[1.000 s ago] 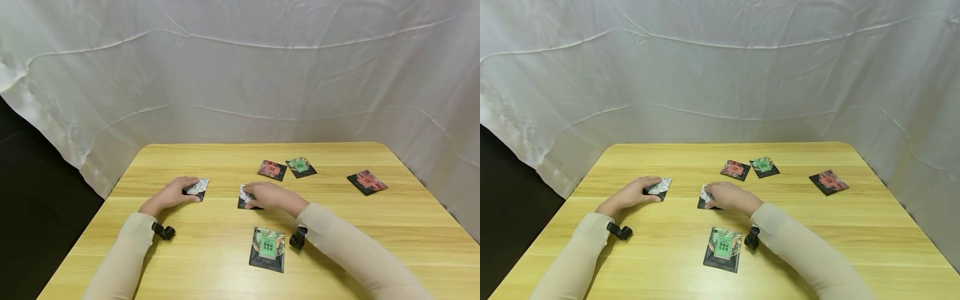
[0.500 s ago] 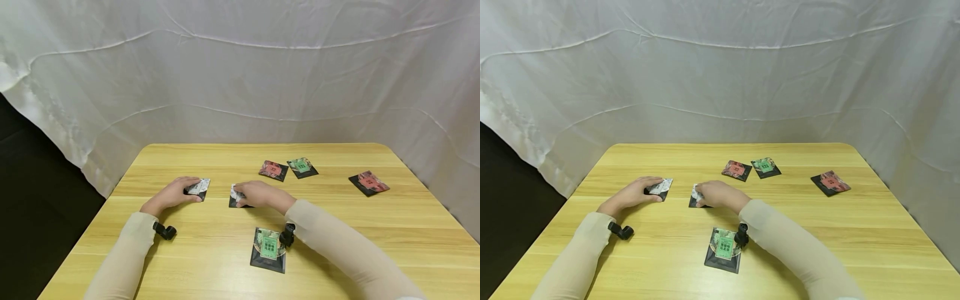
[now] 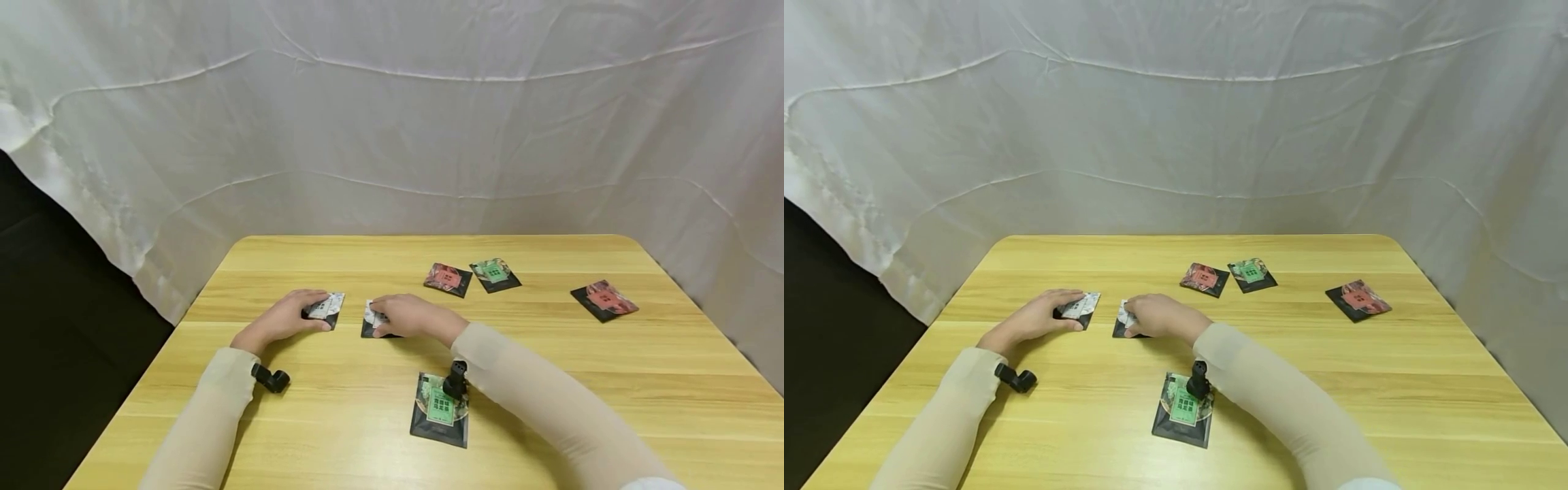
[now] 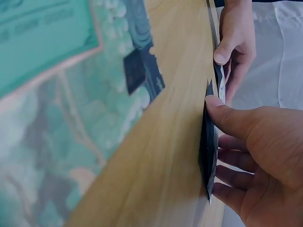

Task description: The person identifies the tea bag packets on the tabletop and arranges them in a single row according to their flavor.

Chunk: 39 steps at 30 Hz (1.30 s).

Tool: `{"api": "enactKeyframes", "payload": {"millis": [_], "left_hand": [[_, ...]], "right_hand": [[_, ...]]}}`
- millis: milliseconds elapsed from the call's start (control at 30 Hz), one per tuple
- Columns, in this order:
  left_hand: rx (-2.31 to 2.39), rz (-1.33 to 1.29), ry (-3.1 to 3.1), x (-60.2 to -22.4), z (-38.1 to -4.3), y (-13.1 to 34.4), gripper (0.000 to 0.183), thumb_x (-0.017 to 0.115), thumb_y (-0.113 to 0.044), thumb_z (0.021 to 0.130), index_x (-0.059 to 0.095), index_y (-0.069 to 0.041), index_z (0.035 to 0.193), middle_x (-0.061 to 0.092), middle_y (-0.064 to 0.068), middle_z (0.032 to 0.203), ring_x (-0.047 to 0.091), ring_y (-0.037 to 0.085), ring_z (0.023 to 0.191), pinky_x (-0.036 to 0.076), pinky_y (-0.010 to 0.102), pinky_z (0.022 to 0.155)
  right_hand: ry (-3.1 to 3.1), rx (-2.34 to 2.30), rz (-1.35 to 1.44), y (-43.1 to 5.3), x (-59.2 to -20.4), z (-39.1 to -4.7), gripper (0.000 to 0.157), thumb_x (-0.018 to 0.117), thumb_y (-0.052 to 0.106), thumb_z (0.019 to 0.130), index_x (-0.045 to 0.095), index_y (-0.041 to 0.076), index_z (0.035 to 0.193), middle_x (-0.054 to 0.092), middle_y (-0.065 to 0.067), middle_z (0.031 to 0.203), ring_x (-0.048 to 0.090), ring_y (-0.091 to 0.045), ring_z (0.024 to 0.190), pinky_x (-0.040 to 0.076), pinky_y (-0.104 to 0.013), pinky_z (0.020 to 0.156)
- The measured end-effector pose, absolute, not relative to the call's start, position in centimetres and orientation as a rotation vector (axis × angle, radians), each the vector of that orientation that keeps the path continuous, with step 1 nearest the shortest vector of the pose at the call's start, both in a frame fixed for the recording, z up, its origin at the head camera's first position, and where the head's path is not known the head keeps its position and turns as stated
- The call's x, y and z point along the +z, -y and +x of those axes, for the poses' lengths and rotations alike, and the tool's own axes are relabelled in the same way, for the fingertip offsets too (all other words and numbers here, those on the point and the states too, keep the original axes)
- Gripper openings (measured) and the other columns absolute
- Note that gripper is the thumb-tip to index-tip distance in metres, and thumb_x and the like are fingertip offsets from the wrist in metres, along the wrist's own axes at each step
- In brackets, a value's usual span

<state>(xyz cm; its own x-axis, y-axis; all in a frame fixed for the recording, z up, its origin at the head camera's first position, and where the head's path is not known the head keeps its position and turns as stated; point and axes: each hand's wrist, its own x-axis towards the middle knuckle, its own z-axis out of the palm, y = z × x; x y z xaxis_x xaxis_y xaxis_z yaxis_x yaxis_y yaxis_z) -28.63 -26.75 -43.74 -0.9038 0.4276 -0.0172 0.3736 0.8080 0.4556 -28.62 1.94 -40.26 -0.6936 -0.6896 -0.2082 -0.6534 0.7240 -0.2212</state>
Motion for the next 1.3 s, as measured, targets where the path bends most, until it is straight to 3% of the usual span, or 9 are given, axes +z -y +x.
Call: {"api": "enactKeyframes", "payload": {"millis": [300, 1300], "left_hand": [[0.684, 0.628, -2.877, -43.6, -28.5, 26.6, 0.084, 0.071, -0.057, 0.083, 0.044, -0.011, 0.149, 0.040, 0.016, 0.151, 0.032, 0.040, 0.139, 0.027, 0.058, 0.111], [0.675, 0.710, -2.885, -43.7, -28.5, 26.5, 0.080, 0.070, -0.053, 0.085, 0.045, -0.010, 0.148, 0.038, 0.017, 0.150, 0.033, 0.041, 0.136, 0.030, 0.060, 0.108]], "right_hand": [[-2.675, -0.164, -1.128, -1.1, -40.9, -29.2, 0.064, 0.053, 0.046, 0.099, 0.040, 0.010, 0.150, 0.040, -0.007, 0.153, 0.038, -0.024, 0.139, 0.031, -0.037, 0.113], [-2.761, -0.130, -1.136, 1.3, -41.4, -30.3, 0.069, 0.055, 0.053, 0.095, 0.046, 0.008, 0.146, 0.044, -0.009, 0.149, 0.043, -0.026, 0.135, 0.033, -0.038, 0.112]]}}
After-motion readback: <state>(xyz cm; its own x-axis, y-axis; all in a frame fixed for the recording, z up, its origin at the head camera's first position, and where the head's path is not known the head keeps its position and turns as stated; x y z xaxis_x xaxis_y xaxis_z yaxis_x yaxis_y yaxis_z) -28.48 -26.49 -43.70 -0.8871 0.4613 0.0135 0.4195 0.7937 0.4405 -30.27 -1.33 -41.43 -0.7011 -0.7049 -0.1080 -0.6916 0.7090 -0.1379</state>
